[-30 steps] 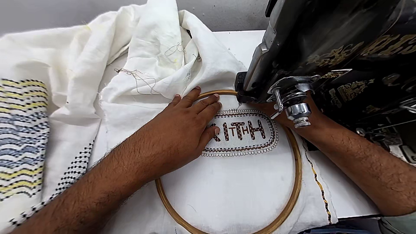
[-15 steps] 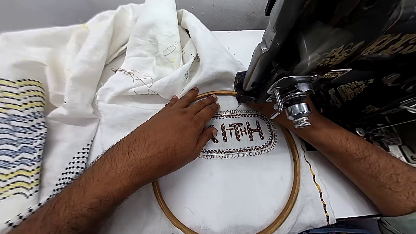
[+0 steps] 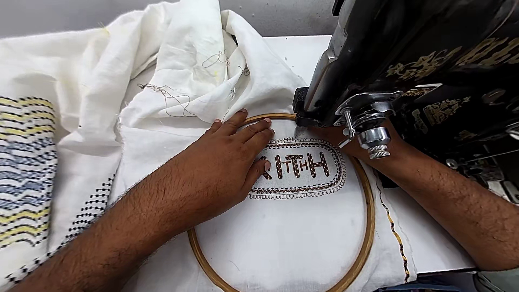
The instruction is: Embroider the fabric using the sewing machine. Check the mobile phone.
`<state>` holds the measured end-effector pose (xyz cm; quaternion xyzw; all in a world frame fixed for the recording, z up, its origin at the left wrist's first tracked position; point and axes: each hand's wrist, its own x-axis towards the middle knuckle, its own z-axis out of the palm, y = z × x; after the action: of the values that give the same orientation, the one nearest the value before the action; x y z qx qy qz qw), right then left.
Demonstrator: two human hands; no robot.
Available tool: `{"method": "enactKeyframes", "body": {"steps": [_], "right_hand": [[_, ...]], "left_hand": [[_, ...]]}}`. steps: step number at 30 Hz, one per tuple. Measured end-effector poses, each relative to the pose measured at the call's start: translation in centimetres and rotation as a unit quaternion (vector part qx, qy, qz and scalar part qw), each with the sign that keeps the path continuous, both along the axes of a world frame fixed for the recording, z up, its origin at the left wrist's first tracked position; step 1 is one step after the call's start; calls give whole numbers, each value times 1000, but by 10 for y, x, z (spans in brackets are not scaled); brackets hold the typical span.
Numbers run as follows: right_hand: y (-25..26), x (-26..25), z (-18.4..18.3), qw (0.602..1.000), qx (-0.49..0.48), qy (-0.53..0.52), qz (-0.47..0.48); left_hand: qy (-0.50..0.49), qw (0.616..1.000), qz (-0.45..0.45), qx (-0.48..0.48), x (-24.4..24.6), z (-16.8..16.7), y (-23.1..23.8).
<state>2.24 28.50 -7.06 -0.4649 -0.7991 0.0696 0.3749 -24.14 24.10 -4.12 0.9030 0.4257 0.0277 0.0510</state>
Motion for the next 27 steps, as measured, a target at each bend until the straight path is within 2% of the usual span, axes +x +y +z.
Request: {"method": "enactKeyframes", "body": {"steps": [15, 22, 27], "right_hand": [[-4, 0, 3, 999, -41, 8, -9], [-1, -1, -1, 1000, -18, 1, -17], [-2, -1, 1, 999, -37, 3, -13]], "left_hand": [[-6, 1000, 3, 0, 0, -1, 3], [-7, 1000, 4, 1, 0, -1, 4], [-2, 1000, 6, -2, -1, 1, 2]]}}
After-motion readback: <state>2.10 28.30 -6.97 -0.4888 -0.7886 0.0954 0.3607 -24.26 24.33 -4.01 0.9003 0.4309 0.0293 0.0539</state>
